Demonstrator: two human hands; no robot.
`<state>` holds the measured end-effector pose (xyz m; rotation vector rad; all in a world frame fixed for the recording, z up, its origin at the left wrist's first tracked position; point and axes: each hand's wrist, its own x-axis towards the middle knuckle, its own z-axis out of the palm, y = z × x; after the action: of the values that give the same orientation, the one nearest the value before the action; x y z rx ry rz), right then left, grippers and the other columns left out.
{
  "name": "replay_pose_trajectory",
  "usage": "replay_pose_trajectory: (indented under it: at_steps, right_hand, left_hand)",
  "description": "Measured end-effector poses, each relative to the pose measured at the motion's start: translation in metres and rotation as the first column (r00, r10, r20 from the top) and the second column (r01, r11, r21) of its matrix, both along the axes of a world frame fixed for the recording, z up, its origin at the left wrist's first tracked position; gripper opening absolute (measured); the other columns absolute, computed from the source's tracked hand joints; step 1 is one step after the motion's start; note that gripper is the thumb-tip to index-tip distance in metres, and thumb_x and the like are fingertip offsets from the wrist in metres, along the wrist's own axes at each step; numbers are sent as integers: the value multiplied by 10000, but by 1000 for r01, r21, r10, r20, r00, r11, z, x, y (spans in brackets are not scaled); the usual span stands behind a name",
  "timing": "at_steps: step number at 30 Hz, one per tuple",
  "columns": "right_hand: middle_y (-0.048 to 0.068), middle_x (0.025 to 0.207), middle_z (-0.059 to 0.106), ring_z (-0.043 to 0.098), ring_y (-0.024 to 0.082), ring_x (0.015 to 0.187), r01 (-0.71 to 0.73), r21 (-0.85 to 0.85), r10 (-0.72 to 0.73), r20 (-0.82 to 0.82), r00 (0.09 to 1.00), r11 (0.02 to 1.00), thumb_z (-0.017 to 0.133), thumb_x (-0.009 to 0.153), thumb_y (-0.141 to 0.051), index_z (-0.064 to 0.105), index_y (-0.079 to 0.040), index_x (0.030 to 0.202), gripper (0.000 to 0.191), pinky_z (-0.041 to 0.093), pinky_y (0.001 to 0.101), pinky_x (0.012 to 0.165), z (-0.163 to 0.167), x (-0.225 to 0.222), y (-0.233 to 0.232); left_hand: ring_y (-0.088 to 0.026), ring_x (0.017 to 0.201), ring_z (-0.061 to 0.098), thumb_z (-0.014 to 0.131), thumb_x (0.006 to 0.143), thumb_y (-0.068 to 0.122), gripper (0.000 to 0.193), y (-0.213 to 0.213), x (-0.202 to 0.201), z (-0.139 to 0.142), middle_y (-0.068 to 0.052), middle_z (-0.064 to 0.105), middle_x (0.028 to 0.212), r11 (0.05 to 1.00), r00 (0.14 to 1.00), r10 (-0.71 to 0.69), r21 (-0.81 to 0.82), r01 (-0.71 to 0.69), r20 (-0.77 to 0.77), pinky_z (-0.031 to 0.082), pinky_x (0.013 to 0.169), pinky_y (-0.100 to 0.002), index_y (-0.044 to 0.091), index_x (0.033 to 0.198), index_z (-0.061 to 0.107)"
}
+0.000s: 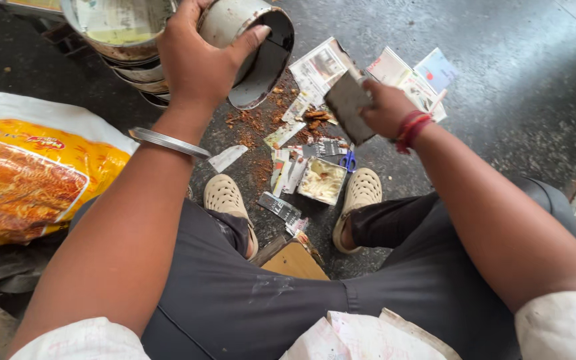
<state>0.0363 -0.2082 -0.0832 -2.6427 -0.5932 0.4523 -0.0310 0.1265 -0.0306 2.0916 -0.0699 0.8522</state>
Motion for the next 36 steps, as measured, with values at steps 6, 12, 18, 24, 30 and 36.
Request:
replay_pose_trajectory:
  at_steps: [6,12,18,24,30,36]
  right_hand:
    - [253,1145,719,696,393,1107,93,-109,-104,-108,989,990,644,873,-187,630,-73,1329,470,532,438,980,-17,-2,15]
    - [276,1159,661,629,428,1090,377,41,-376,222,900,925,734,854,-160,456,-19,1419,646,488,476,956,12,18,0]
    - [228,1250,666,634,399,1155,237,-67,-236,34,971,969,677,902,-156,548,-60,1347,474,478,460,1001,-27,-1,-3]
    - [221,1163,729,701,363,1068,-171,-384,38,-330,943,907,588,850,-73,691,-91,1240,403,548,440,921,-122,-52,28]
    - [182,1009,726,704,330,936,-659,-357,472,-485,736,662,755,661,-125,725,7,1046,409,597,415,724,-175,-84,70]
    - [156,946,767,751,277,850,-491,-482,119,-615,780,726,747,735,-374,772,11,1103,533,586,404,750,-185,-55,91]
  left_hand:
    - [-259,916,795,982,838,409,544,-9,5,5,-156,776,1019,998,999,-13,61,16,-47,634,797,-361,30,1095,688]
    - [-268,872,787,984,818,471,580,-12,5,10,-147,778,970,996,998,-7,83,12,-63,612,753,-377,34,1055,686]
    - [-305,882,784,986,814,493,585,-17,-5,16,-156,781,972,984,998,-19,177,30,-63,620,755,-401,57,1078,699]
    - [-348,763,763,946,758,524,600,-35,-8,21,-169,763,853,937,961,16,340,82,-275,594,631,-463,77,1060,685]
    - [-380,690,736,927,733,552,602,-41,-4,16,-182,746,787,865,949,50,488,115,-312,571,566,-481,75,1013,687]
    - [-339,668,739,900,666,542,574,-37,5,17,-153,738,740,844,900,39,496,204,-435,574,629,-450,70,920,695]
